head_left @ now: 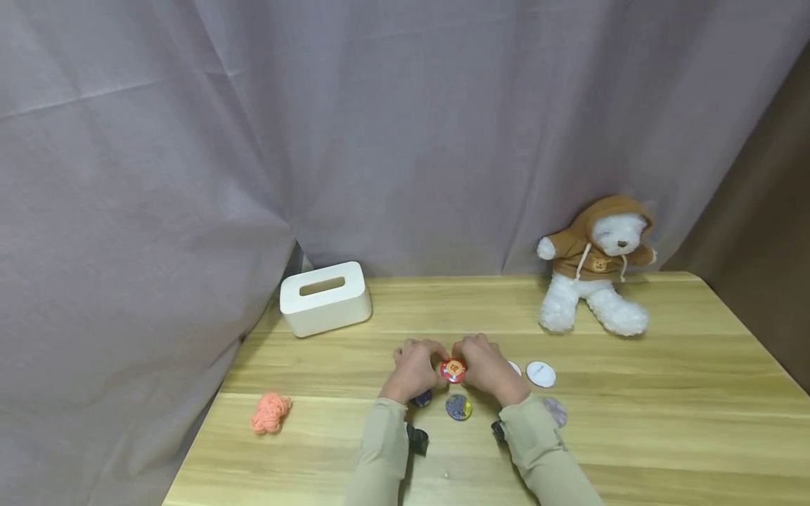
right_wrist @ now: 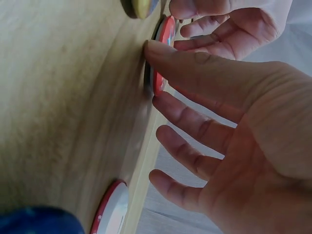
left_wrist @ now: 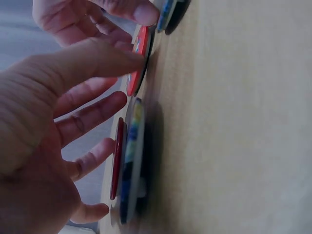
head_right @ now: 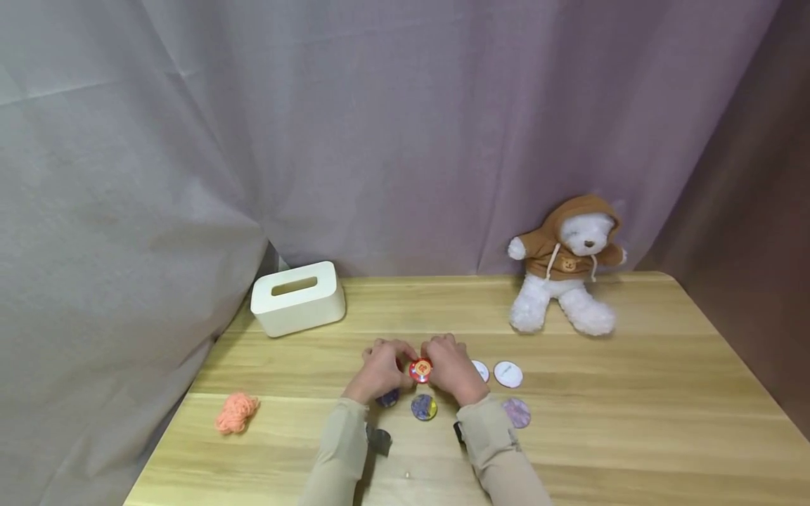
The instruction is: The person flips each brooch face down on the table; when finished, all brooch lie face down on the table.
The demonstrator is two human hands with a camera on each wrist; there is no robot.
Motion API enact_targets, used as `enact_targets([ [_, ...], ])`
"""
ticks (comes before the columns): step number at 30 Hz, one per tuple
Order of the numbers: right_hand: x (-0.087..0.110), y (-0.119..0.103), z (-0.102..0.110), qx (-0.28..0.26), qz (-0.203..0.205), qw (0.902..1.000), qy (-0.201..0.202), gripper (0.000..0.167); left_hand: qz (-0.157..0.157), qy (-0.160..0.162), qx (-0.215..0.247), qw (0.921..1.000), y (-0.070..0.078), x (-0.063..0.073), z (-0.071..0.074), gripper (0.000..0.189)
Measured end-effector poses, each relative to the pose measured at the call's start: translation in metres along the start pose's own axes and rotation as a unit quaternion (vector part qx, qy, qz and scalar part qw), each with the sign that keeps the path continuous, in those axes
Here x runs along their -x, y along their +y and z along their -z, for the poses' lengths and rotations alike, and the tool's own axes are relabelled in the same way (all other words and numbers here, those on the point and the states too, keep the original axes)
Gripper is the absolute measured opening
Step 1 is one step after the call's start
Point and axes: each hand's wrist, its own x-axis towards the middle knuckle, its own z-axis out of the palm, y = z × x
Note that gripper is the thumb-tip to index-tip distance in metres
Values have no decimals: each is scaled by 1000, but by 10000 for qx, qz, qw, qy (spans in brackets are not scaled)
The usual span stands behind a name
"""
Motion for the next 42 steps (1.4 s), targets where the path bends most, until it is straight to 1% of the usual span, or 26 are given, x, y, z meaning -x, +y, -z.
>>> enact_targets([
  [5, 2, 1, -2, -101, -52, 9999, -53, 30, -12, 42, -80, 10000, 2, 0, -1, 34],
  [8, 3, 1, 0, -123, -33, 9999, -90, 29, 16, 5, -97, 10000, 3, 0, 0, 31],
  [13, 3, 3, 6, -173, 196, 9995, -158, 27, -8, 42, -171, 9998, 6, 1, 4, 24],
  [21, 2, 7, 17, -385, 535, 9965, -520, 15, -70, 140, -33, 9999, 4, 0, 8, 17],
  [24, 1, 8, 21, -446, 713, 9951, -518, 11, -105, 174, 37, 9998, 3, -1, 9, 15],
  [29, 1, 9, 26, -471, 802, 9943, -528, 10, -163, 267, 1, 9995, 1, -3, 10, 14],
  [32, 1, 8, 28, -476, 703, 9953, -471, 12, -208, 355, -51, 9991, -1, -4, 8, 12],
  [36, 2, 8, 30, -458, 519, 9973, -241, 16, -306, 478, -32, 9984, 1, -5, 8, 9],
  [42, 6, 9, 35, -463, 270, 9986, -15, 15, -493, 563, 13, 9972, 10, -6, 10, 7],
])
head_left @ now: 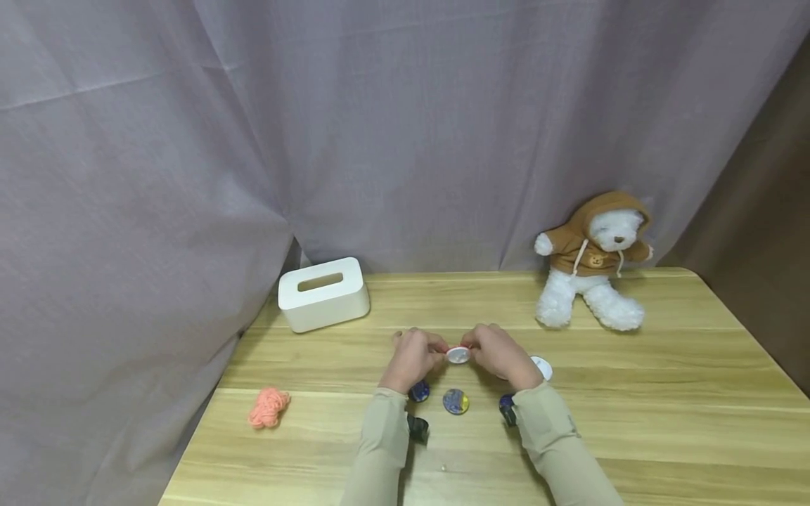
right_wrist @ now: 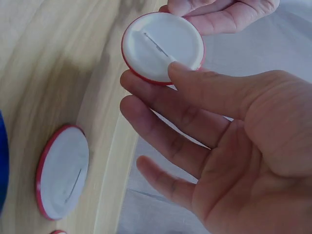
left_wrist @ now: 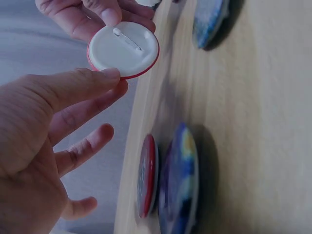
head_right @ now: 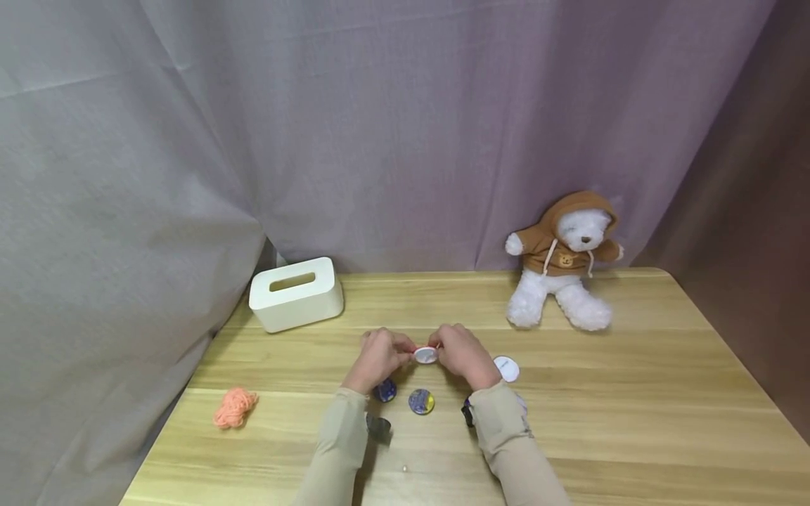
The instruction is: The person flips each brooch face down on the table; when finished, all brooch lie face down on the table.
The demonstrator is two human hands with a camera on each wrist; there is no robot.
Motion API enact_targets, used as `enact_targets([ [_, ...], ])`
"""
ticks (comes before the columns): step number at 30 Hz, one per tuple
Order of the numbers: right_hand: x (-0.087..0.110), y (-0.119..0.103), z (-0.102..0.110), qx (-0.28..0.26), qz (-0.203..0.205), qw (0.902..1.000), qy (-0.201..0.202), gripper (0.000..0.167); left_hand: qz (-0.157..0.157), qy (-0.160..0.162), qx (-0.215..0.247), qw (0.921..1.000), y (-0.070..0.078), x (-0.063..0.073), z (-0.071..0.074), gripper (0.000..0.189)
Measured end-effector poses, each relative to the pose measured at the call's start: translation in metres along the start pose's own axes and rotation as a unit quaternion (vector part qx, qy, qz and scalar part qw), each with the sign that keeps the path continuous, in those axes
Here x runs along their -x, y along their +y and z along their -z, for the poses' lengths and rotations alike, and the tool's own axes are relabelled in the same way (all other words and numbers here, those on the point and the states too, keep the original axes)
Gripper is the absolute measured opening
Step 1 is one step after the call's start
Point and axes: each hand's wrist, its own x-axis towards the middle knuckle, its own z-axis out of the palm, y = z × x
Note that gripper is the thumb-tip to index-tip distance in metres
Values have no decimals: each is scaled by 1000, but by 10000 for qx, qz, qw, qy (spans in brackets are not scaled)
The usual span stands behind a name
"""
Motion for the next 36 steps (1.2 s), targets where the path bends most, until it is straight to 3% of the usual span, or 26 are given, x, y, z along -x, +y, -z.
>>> enact_targets([
  [8, 2, 2, 4, 216, -285, 9993, 64, 23, 11, 78, 192, 9998, 6, -6, -4, 11],
  [21, 8, 6, 2, 68, -600, 9981, -146, 23, 73, -186, 18, 9998, 12, -10, -14, 16],
  [30, 6, 15, -7, -41, -615, 9980, -148, 31, 31, -309, -344, 9989, 15, -10, -17, 18],
  [36, 6, 13, -10, -10, -665, 9977, -124, 34, 124, -556, -588, 9966, 18, -9, -16, 22],
])
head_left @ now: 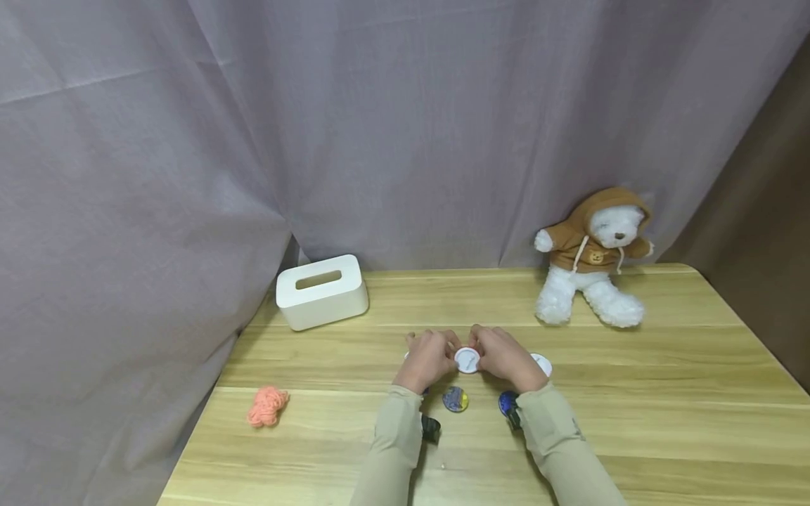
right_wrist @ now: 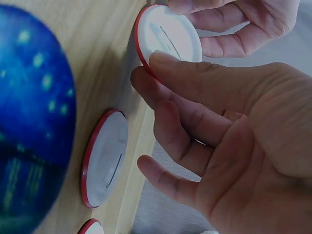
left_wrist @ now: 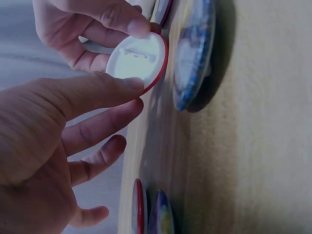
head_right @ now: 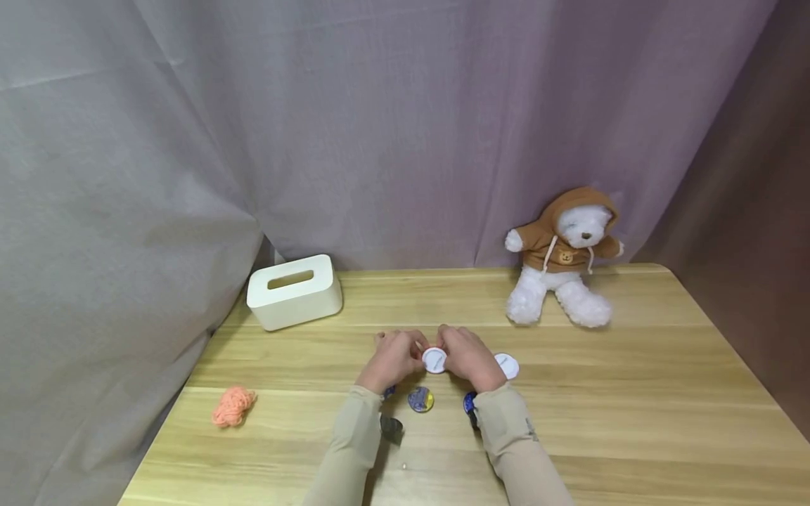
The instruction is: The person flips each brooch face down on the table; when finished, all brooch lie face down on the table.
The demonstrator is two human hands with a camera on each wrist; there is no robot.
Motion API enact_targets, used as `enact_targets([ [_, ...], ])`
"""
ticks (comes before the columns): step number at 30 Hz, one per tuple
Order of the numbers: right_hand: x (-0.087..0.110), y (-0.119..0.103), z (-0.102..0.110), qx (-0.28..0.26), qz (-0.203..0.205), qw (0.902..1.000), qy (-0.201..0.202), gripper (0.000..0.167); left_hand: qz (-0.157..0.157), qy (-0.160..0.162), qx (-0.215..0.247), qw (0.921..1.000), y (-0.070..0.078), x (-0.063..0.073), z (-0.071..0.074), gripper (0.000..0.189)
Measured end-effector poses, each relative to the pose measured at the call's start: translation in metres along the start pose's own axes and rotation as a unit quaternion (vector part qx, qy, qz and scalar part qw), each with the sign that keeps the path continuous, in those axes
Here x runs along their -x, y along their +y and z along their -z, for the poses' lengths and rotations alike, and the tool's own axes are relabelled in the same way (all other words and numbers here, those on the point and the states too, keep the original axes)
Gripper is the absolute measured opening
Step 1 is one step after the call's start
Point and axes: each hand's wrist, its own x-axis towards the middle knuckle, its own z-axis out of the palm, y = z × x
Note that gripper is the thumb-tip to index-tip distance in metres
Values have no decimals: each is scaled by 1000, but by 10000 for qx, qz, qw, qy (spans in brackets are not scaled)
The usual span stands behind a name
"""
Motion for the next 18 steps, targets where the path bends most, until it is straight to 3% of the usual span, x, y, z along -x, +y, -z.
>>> enact_targets([
  [18, -1, -4, -4, 350, -56, 9992, 160, 26, 129, -85, -28, 9999, 2, -1, -3, 28],
])
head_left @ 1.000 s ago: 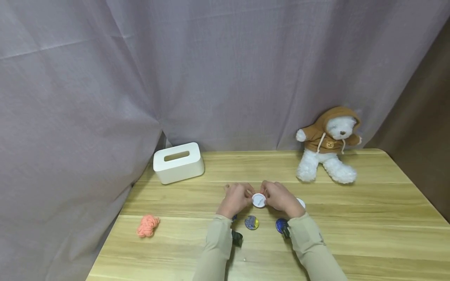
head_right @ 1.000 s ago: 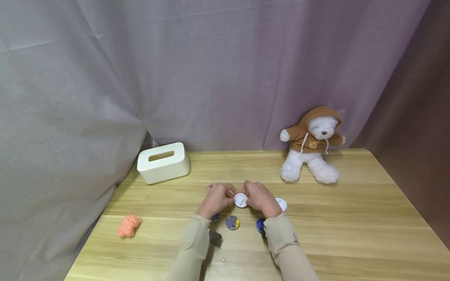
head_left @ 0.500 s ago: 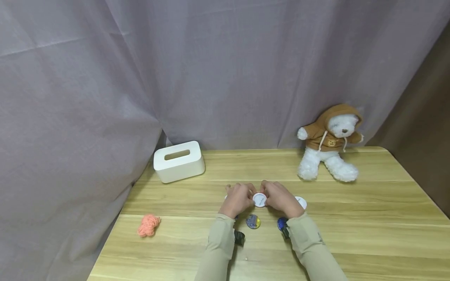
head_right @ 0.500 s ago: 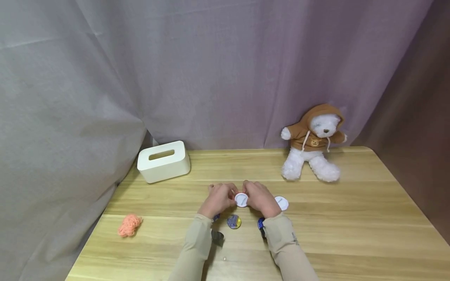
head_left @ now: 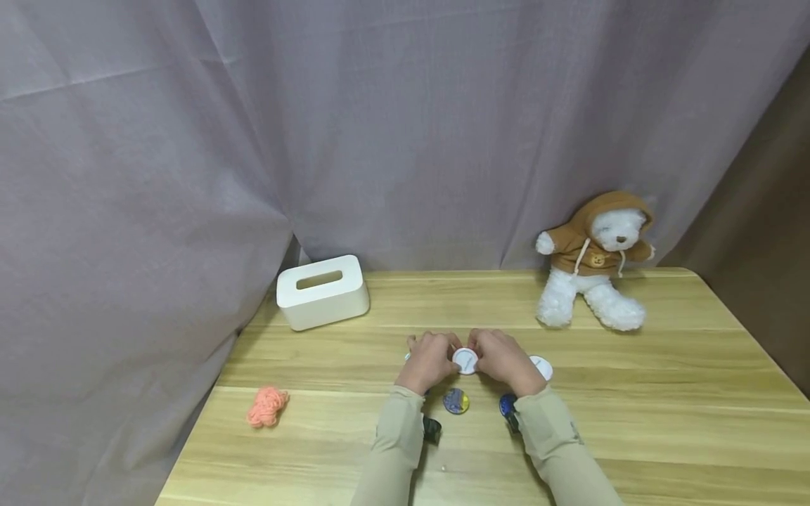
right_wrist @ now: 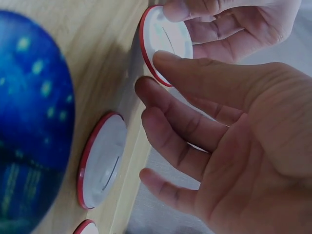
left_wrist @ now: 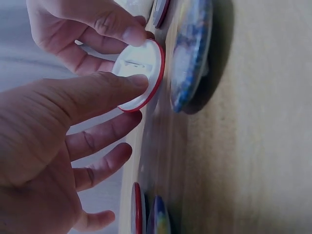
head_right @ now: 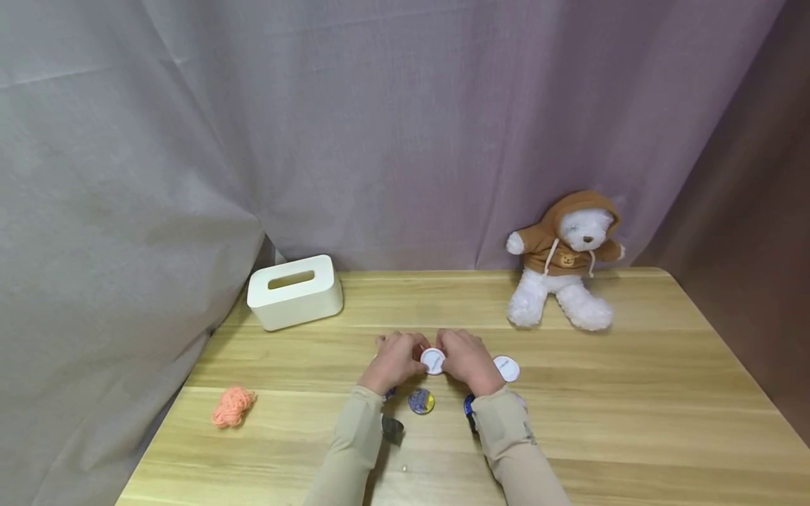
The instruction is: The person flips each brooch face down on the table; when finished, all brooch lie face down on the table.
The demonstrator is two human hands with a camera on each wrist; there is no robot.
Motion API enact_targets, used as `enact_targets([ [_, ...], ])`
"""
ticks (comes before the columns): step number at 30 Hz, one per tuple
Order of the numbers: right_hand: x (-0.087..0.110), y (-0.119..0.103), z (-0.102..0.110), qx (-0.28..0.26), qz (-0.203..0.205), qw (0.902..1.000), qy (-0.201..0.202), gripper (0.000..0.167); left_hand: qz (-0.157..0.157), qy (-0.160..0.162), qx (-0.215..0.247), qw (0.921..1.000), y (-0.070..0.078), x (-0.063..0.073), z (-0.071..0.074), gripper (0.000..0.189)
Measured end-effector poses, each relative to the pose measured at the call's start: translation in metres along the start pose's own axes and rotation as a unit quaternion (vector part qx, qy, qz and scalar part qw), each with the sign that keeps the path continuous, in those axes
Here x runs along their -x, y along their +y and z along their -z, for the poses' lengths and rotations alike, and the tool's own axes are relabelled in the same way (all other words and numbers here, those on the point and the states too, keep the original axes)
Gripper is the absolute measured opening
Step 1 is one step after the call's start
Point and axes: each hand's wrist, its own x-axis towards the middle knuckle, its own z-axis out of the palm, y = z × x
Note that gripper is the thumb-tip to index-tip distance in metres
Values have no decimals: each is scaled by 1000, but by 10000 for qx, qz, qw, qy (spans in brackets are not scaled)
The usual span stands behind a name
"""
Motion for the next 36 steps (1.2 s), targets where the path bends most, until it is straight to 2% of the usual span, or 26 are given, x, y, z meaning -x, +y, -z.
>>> enact_targets([
  [7, -1, 0, 1, 410, -113, 9990, -160, 24, -34, -57, -146, 9999, 3, -1, 0, 26],
  [15, 0, -1, 3, 544, -283, 9975, -361, 21, 2, -319, -386, 9987, 5, 0, 0, 29],
  [21, 2, -2, 2, 594, -396, 9965, -438, 16, 44, -319, -327, 9989, 5, 2, -2, 30],
  [28, 3, -6, 1, 699, -300, 9962, -426, 16, 150, -341, -293, 9989, -1, 6, -1, 29],
  [31, 2, -7, 1, 668, -244, 9969, -340, 14, 113, -207, -57, 9997, -4, 8, 1, 28],
  [36, -2, -12, 1, 656, -99, 9976, -198, 26, 67, 60, 651, 9978, -12, 11, 6, 33],
])
